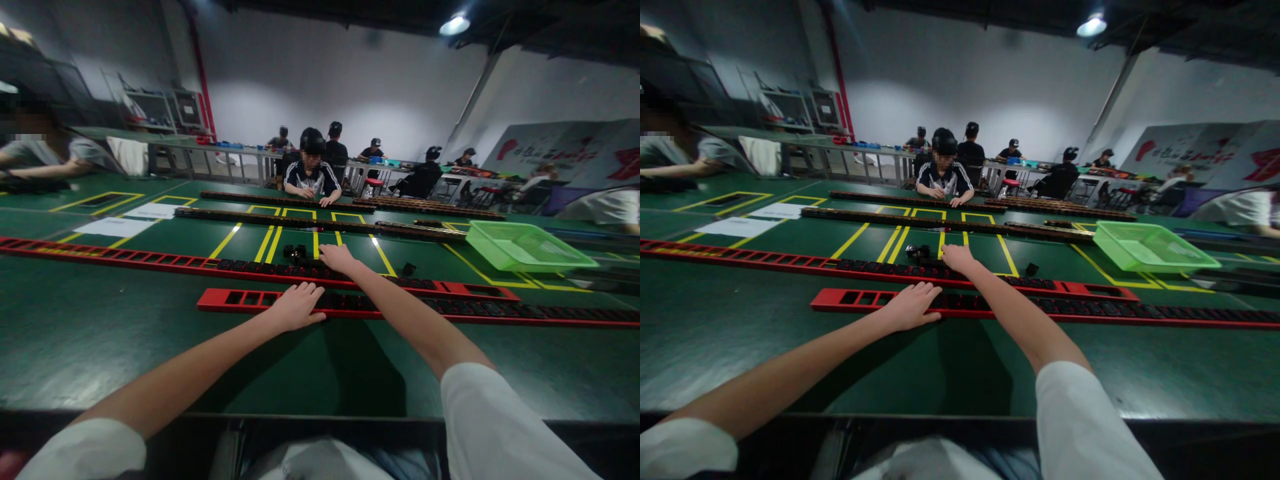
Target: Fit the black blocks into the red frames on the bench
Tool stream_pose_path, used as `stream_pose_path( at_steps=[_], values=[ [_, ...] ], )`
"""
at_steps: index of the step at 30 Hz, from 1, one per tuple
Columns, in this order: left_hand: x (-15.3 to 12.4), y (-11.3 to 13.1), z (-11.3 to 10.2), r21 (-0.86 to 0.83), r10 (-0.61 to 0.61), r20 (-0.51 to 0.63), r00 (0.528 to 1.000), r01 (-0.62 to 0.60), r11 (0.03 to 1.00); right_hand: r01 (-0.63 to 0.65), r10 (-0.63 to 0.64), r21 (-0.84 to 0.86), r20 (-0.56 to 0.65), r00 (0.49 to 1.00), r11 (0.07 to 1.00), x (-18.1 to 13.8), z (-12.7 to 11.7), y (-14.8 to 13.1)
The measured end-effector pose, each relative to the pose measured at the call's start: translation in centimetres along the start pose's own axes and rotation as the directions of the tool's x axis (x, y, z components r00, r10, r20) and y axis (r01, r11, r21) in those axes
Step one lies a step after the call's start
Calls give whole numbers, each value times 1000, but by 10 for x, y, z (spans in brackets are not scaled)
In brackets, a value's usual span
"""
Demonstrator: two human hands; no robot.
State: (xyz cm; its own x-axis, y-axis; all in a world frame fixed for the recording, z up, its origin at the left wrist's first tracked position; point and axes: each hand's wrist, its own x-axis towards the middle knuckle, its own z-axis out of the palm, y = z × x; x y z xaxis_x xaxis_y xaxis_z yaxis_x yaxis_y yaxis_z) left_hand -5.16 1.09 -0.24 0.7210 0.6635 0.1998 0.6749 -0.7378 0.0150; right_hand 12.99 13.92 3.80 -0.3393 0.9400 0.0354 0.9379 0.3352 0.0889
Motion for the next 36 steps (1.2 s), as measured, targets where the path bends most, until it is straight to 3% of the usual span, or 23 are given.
stream_pose_path(
  at_steps=[8,12,22,27,31,36],
  values=[
    [-18,-7,-6,38,101,1,995,-101,994,102,-88,76,-166,982,992,-6,1,10],
    [-20,-9,-4,46,96,-21,995,-95,994,124,-114,105,-102,988,987,-7,1,14],
    [-18,-8,-6,18,78,-3,997,-78,997,-115,119,140,-22,993,984,15,-1,-8],
    [-19,-9,-3,-6,22,-32,999,-22,1000,-154,176,189,-106,979,970,9,-10,-18],
    [-18,-27,-10,-2,-47,-46,998,47,999,91,53,367,-365,930,926,-34,-11,-29],
    [-20,-61,-21,-137,-54,42,998,59,989,435,-166,501,-493,854,748,-101,0,-50]
  ],
)
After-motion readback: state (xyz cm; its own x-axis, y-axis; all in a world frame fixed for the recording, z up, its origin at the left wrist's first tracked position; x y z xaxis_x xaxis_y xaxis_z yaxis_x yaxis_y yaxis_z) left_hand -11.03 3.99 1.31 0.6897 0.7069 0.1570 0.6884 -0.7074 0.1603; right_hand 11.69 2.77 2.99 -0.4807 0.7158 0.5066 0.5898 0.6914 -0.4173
